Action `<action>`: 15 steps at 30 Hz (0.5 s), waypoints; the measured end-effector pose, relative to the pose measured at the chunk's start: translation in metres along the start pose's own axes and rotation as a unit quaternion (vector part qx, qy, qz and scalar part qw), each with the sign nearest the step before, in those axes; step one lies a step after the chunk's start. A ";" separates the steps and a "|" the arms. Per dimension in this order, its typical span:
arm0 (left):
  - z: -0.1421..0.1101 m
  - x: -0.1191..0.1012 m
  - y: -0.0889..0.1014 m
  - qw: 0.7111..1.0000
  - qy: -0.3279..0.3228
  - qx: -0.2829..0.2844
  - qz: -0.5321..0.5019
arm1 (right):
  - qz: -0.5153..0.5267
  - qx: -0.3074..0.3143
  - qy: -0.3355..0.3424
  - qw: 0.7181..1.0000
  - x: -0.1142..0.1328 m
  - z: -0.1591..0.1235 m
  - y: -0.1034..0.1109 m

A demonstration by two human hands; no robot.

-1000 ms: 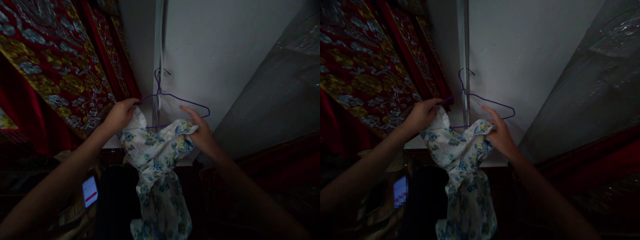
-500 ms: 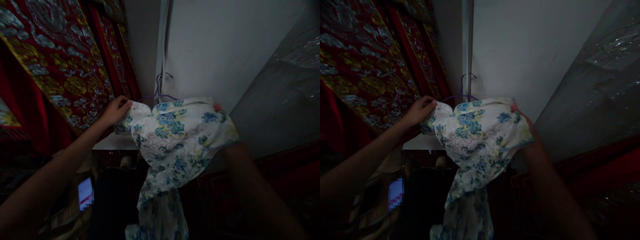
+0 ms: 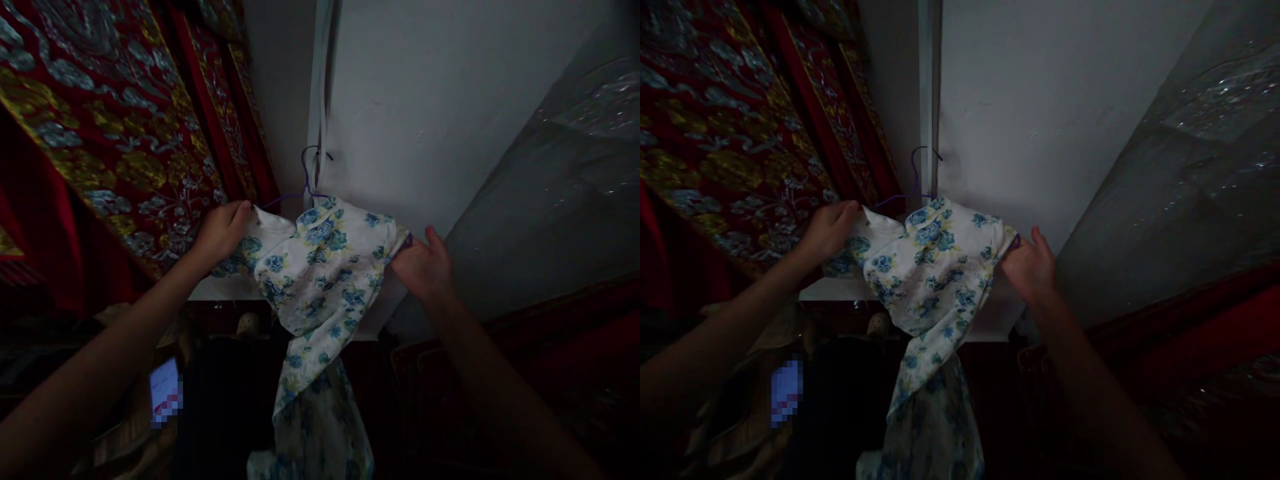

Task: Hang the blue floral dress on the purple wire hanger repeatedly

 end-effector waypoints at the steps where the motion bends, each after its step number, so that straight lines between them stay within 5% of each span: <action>1: -0.001 -0.003 0.000 1.000 0.003 -0.005 0.003 | -0.009 0.002 0.003 1.000 0.008 0.001 0.000; 5: 0.004 -0.019 -0.003 1.000 -0.009 -0.012 0.008 | -0.070 -0.030 0.102 0.992 0.050 0.006 -0.019; 10: 0.020 -0.016 -0.006 0.997 -0.001 -0.067 -0.038 | -0.179 -0.007 0.217 0.959 0.077 0.002 -0.085; 13: 0.018 -0.010 -0.010 0.994 -0.014 -0.073 -0.086 | -0.305 0.001 0.293 0.906 0.079 -0.036 -0.116; 15: 0.011 -0.001 -0.012 0.988 0.003 -0.072 -0.133 | -0.405 -0.024 0.366 0.838 0.079 -0.077 -0.123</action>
Point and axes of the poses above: each hand's wrist, its own z-axis towards the middle knuckle, its own y-axis out of the back of the hand, x = y × z, the point moved 7 cm from there along z, towards the middle knuckle, and after that the axes turned 8 degrees about -y, right-handed, at the moved point
